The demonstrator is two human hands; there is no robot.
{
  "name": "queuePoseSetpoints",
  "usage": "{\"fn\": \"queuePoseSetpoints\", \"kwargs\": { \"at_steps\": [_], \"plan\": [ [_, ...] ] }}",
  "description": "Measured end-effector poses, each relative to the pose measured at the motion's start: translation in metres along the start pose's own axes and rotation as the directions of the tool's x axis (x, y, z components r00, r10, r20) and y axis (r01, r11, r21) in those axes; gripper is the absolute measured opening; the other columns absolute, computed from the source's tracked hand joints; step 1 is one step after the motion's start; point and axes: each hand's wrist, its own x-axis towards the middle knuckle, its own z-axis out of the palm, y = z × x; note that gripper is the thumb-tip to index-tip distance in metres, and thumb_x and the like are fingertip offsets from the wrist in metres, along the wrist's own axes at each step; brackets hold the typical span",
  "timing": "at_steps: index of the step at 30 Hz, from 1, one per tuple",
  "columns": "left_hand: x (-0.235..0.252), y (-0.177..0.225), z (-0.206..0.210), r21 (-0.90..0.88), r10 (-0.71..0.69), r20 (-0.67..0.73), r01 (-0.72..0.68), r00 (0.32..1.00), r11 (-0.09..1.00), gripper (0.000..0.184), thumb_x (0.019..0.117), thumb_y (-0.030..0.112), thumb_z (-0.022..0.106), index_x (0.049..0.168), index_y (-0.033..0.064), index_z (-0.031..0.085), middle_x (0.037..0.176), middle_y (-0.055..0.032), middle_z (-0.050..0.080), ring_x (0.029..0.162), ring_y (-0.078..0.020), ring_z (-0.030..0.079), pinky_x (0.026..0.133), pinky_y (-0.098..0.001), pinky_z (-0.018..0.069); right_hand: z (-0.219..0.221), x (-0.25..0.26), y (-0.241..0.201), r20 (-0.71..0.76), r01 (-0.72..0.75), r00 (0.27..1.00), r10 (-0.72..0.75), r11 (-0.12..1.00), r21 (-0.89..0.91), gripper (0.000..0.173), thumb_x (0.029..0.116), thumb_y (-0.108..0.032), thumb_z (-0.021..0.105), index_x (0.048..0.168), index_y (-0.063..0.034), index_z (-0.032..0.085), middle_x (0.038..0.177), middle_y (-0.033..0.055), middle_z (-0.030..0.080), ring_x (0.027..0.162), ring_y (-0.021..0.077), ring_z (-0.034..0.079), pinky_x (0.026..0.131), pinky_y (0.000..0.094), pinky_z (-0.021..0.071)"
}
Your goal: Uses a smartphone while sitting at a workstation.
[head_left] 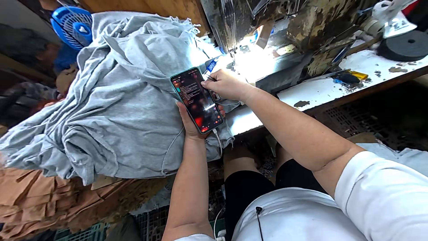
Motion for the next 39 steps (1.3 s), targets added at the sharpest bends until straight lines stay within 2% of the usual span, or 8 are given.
{"fn": "queuePoseSetpoints", "kwargs": {
  "at_steps": [7, 14, 19, 24, 26, 28, 32, 39],
  "plan": [
    [0.001, 0.000, 0.002, -0.081, -0.038, 0.096, 0.046, 0.995, 0.996, 0.090, 0.0707, 0.086, 0.064, 0.129, 0.0177, 0.065, 0.112, -0.0137, 0.072, 0.101, -0.0312, 0.072, 0.086, -0.0509, 0.0603, -0.001, -0.003, -0.001, 0.004, 0.016, 1.000, -0.016, 1.000, 0.020, 0.036, 0.1082, -0.024, 0.050, 0.081, -0.0044, 0.062, 0.072, 0.0019, 0.052, 0.065, 0.0117, 0.050, 0.064, 0.0346, 0.0404],
    [0.001, -0.001, 0.006, -0.101, -0.032, 0.099, 0.042, 0.995, 0.994, 0.088, 0.0726, 0.085, 0.063, 0.129, 0.0167, 0.065, 0.110, -0.0143, 0.073, 0.098, -0.0309, 0.072, 0.086, -0.0496, 0.0603, 0.000, -0.001, 0.004, -0.013, 0.042, 0.999, -0.041, 0.999, 0.031, 0.036, 0.1076, -0.022, 0.049, 0.079, -0.0048, 0.063, 0.072, 0.0027, 0.056, 0.067, 0.0123, 0.055, 0.065, 0.0364, 0.0431],
    [0.004, 0.000, 0.007, -0.120, -0.034, 0.105, 0.046, 0.994, 0.992, 0.090, 0.0670, 0.082, 0.070, 0.128, 0.0152, 0.066, 0.110, -0.0145, 0.073, 0.096, -0.0305, 0.073, 0.084, -0.0490, 0.0610, 0.000, -0.002, -0.001, -0.005, -0.001, 1.000, 0.001, 1.000, 0.011, 0.036, 0.1098, -0.022, 0.046, 0.082, -0.0050, 0.060, 0.073, 0.0026, 0.053, 0.066, 0.0119, 0.052, 0.064, 0.0342, 0.0419],
    [0.003, 0.000, 0.008, -0.110, -0.019, 0.101, 0.030, 0.995, 0.993, 0.088, 0.0682, 0.084, 0.067, 0.125, 0.0166, 0.067, 0.106, -0.0146, 0.074, 0.095, -0.0307, 0.073, 0.083, -0.0494, 0.0610, 0.008, 0.001, -0.004, -0.021, -0.025, 1.000, 0.023, 0.998, -0.059, 0.034, 0.1066, -0.032, 0.056, 0.098, -0.0010, 0.068, 0.086, 0.0085, 0.065, 0.078, 0.0176, 0.063, 0.074, 0.0403, 0.0495],
    [0.004, 0.000, 0.008, -0.083, -0.012, 0.091, 0.019, 0.996, 0.996, 0.087, 0.0675, 0.085, 0.067, 0.123, 0.0175, 0.068, 0.105, -0.0130, 0.074, 0.094, -0.0289, 0.073, 0.083, -0.0482, 0.0607, 0.010, 0.003, 0.000, -0.023, 0.010, 1.000, -0.011, 0.999, -0.043, 0.037, 0.1002, -0.038, 0.067, 0.097, -0.0009, 0.070, 0.085, 0.0083, 0.068, 0.077, 0.0171, 0.065, 0.073, 0.0401, 0.0521],
    [0.003, 0.000, 0.010, -0.074, -0.011, 0.069, 0.016, 0.998, 0.997, 0.089, 0.0662, 0.086, 0.067, 0.122, 0.0172, 0.068, 0.103, -0.0131, 0.074, 0.093, -0.0289, 0.073, 0.082, -0.0478, 0.0617, 0.009, 0.003, 0.002, -0.010, 0.023, 1.000, -0.024, 0.999, -0.049, 0.040, 0.0980, -0.042, 0.069, 0.096, -0.0018, 0.071, 0.084, 0.0074, 0.068, 0.076, 0.0171, 0.065, 0.073, 0.0416, 0.0514],
    [0.003, 0.000, 0.007, -0.098, -0.030, 0.081, 0.038, 0.996, 0.994, 0.091, 0.0661, 0.085, 0.068, 0.125, 0.0160, 0.067, 0.105, -0.0151, 0.074, 0.095, -0.0312, 0.073, 0.083, -0.0498, 0.0610, 0.003, 0.002, 0.004, 0.015, 0.011, 1.000, -0.010, 0.998, -0.059, 0.040, 0.1028, -0.042, 0.061, 0.090, -0.0050, 0.069, 0.079, 0.0045, 0.064, 0.073, 0.0159, 0.062, 0.069, 0.0423, 0.0490],
    [0.004, 0.000, 0.007, -0.093, -0.032, 0.110, 0.042, 0.993, 0.995, 0.090, 0.0682, 0.084, 0.067, 0.127, 0.0164, 0.066, 0.108, -0.0142, 0.073, 0.095, -0.0305, 0.073, 0.084, -0.0498, 0.0605, 0.003, 0.001, 0.006, -0.007, 0.058, 0.998, -0.058, 0.998, 0.031, 0.037, 0.1083, -0.023, 0.048, 0.080, -0.0042, 0.062, 0.071, 0.0024, 0.055, 0.065, 0.0110, 0.054, 0.063, 0.0339, 0.0430]
  ]
}}
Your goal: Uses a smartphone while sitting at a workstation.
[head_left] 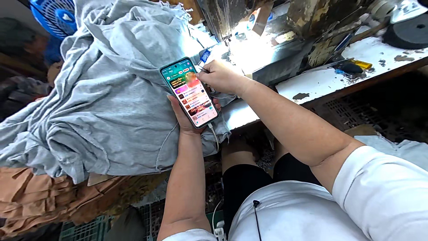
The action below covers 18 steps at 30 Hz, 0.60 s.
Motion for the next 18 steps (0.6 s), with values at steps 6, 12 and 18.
{"fn": "queuePoseSetpoints", "kwargs": {
  "at_steps": [6, 12, 18],
  "plan": [
    [0.0006, 0.0004, -0.0021, -0.022, -0.007, 0.003, 0.007, 1.000, 1.000, 0.090, 0.0682, 0.083, 0.068, 0.127, 0.0157, 0.067, 0.109, -0.0146, 0.073, 0.097, -0.0310, 0.073, 0.086, -0.0500, 0.0604, -0.0001, -0.0017, -0.0021, 0.004, -0.010, 1.000, 0.010, 0.999, 0.044, 0.033, 0.1073, -0.018, 0.048, 0.081, -0.0032, 0.062, 0.072, 0.0027, 0.056, 0.066, 0.0096, 0.055, 0.064, 0.0312, 0.0444],
    [-0.0026, 0.0001, -0.0001, 0.002, -0.003, -0.018, 0.003, 1.000, 1.000, 0.089, 0.0715, 0.086, 0.062, 0.127, 0.0168, 0.066, 0.110, -0.0138, 0.073, 0.098, -0.0307, 0.072, 0.085, -0.0497, 0.0604, -0.0002, -0.0008, -0.0022, 0.017, -0.026, 1.000, 0.026, 0.999, 0.033, 0.033, 0.1077, -0.018, 0.046, 0.083, -0.0030, 0.063, 0.074, 0.0035, 0.056, 0.067, 0.0108, 0.055, 0.064, 0.0329, 0.0441],
    [-0.0036, 0.0011, -0.0007, -0.007, -0.026, -0.036, 0.025, 0.999, 1.000, 0.090, 0.0693, 0.087, 0.063, 0.127, 0.0176, 0.066, 0.109, -0.0148, 0.073, 0.098, -0.0322, 0.073, 0.086, -0.0519, 0.0601, 0.0020, 0.0017, -0.0028, 0.009, -0.041, 0.999, 0.041, 0.999, -0.002, 0.036, 0.1100, -0.023, 0.047, 0.087, -0.0009, 0.064, 0.077, 0.0070, 0.059, 0.070, 0.0148, 0.058, 0.067, 0.0362, 0.0476]
  ]
}}
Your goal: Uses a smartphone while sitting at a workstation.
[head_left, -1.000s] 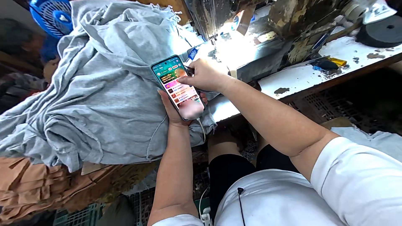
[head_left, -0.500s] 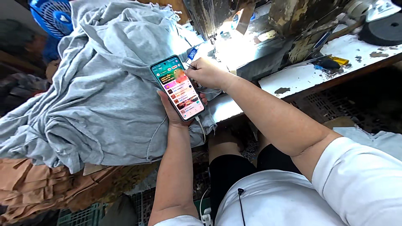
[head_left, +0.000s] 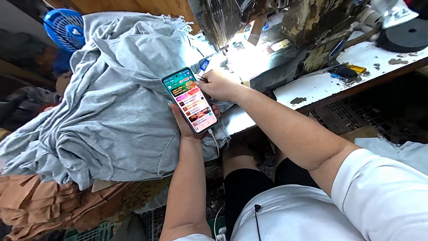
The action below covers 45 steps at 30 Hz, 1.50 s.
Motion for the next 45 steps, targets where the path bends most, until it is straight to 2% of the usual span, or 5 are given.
{"fn": "queuePoseSetpoints", "kwargs": {
  "at_steps": [8, 18, 29, 36, 45],
  "plan": [
    [0.000, -0.001, 0.001, 0.034, 0.037, -0.021, -0.036, 0.999, 0.999, 0.087, 0.0706, 0.087, 0.062, 0.125, 0.0191, 0.067, 0.108, -0.0125, 0.073, 0.098, -0.0297, 0.072, 0.084, -0.0501, 0.0606, 0.004, 0.001, 0.000, 0.036, 0.001, 0.999, 0.000, 0.999, -0.034, 0.046, 0.0932, -0.046, 0.074, 0.098, -0.0008, 0.070, 0.084, 0.0087, 0.068, 0.075, 0.0178, 0.066, 0.071, 0.0416, 0.0540],
    [0.004, -0.002, 0.001, -0.020, 0.023, 0.029, -0.023, 0.999, 1.000, 0.088, 0.0668, 0.083, 0.069, 0.124, 0.0168, 0.069, 0.106, -0.0141, 0.074, 0.094, -0.0301, 0.073, 0.083, -0.0485, 0.0612, -0.002, -0.003, -0.001, 0.012, -0.004, 1.000, 0.004, 1.000, -0.008, 0.042, 0.1097, -0.032, 0.049, 0.086, -0.0021, 0.065, 0.077, 0.0057, 0.059, 0.069, 0.0142, 0.058, 0.067, 0.0366, 0.0471],
    [0.003, -0.001, 0.000, -0.017, 0.019, 0.017, -0.018, 1.000, 1.000, 0.091, 0.0682, 0.086, 0.065, 0.126, 0.0164, 0.066, 0.107, -0.0156, 0.074, 0.095, -0.0325, 0.073, 0.084, -0.0507, 0.0607, 0.000, -0.002, -0.004, -0.009, -0.020, 1.000, 0.018, 0.990, -0.142, 0.035, 0.1086, -0.026, 0.048, 0.088, -0.0033, 0.066, 0.080, 0.0067, 0.061, 0.075, 0.0179, 0.060, 0.070, 0.0415, 0.0462],
    [0.003, -0.001, 0.002, 0.042, 0.078, 0.009, -0.078, 0.997, 0.996, 0.085, 0.0700, 0.084, 0.066, 0.124, 0.0186, 0.067, 0.108, -0.0130, 0.074, 0.096, -0.0292, 0.073, 0.082, -0.0486, 0.0618, 0.006, 0.002, 0.008, 0.021, 0.077, 0.997, -0.074, 0.987, -0.141, 0.051, 0.0883, -0.052, 0.076, 0.100, -0.0018, 0.072, 0.089, 0.0094, 0.070, 0.083, 0.0210, 0.067, 0.078, 0.0475, 0.0530],
    [0.003, -0.001, 0.000, 0.004, 0.031, 0.005, -0.031, 1.000, 1.000, 0.090, 0.0665, 0.083, 0.069, 0.125, 0.0149, 0.066, 0.106, -0.0160, 0.074, 0.094, -0.0324, 0.073, 0.082, -0.0503, 0.0616, -0.001, -0.005, -0.001, 0.005, 0.042, 0.999, -0.041, 0.998, -0.054, 0.038, 0.1070, -0.031, 0.055, 0.084, -0.0024, 0.064, 0.075, 0.0034, 0.058, 0.068, 0.0113, 0.056, 0.066, 0.0337, 0.0454]
  ]
}}
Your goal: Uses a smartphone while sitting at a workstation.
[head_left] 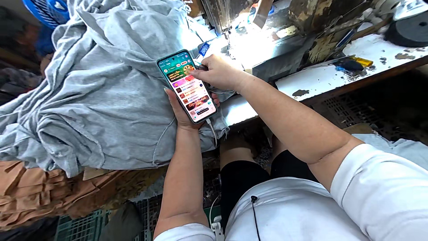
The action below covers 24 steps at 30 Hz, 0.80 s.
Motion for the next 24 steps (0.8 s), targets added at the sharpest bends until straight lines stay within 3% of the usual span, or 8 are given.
{"fn": "queuePoseSetpoints", "kwargs": {
  "at_steps": [5, 11, 16, 24],
  "plan": [
    [0.0008, 0.0000, -0.0024, -0.020, -0.014, 0.040, 0.015, 0.999, 1.000, 0.090, 0.0683, 0.083, 0.068, 0.128, 0.0149, 0.066, 0.109, -0.0158, 0.073, 0.097, -0.0325, 0.072, 0.086, -0.0515, 0.0600, 0.0001, 0.0007, 0.0008, -0.007, -0.005, 1.000, 0.005, 1.000, 0.000, 0.036, 0.1081, -0.024, 0.050, 0.080, -0.0048, 0.062, 0.072, 0.0017, 0.055, 0.066, 0.0101, 0.054, 0.064, 0.0325, 0.0437],
    [0.0002, -0.0006, 0.0018, 0.022, -0.008, -0.003, 0.008, 1.000, 1.000, 0.092, 0.0650, 0.087, 0.067, 0.124, 0.0152, 0.067, 0.104, -0.0144, 0.073, 0.092, -0.0303, 0.073, 0.081, -0.0487, 0.0610, 0.0023, 0.0015, -0.0007, -0.013, -0.020, 1.000, 0.020, 1.000, -0.004, 0.035, 0.1086, -0.021, 0.049, 0.081, -0.0038, 0.060, 0.072, 0.0024, 0.052, 0.065, 0.0110, 0.052, 0.063, 0.0322, 0.0430],
    [0.0013, 0.0001, 0.0012, -0.060, -0.010, 0.040, 0.012, 0.999, 0.998, 0.085, 0.0672, 0.078, 0.074, 0.124, 0.0146, 0.069, 0.109, -0.0157, 0.073, 0.095, -0.0326, 0.073, 0.084, -0.0510, 0.0613, 0.0003, -0.0010, -0.0018, 0.008, -0.017, 1.000, 0.016, 0.999, 0.036, 0.034, 0.1090, -0.020, 0.048, 0.089, 0.0012, 0.064, 0.079, 0.0074, 0.059, 0.072, 0.0133, 0.058, 0.069, 0.0337, 0.0471],
    [0.0009, -0.0003, 0.0013, -0.036, -0.011, 0.026, 0.011, 1.000, 0.999, 0.086, 0.0667, 0.079, 0.074, 0.124, 0.0157, 0.068, 0.106, -0.0158, 0.074, 0.094, -0.0329, 0.073, 0.082, -0.0516, 0.0617, 0.0004, 0.0006, 0.0029, 0.018, 0.010, 1.000, -0.011, 1.000, 0.012, 0.029, 0.1058, -0.022, 0.054, 0.087, -0.0021, 0.065, 0.078, 0.0049, 0.060, 0.071, 0.0118, 0.058, 0.067, 0.0336, 0.0468]
  ]
}}
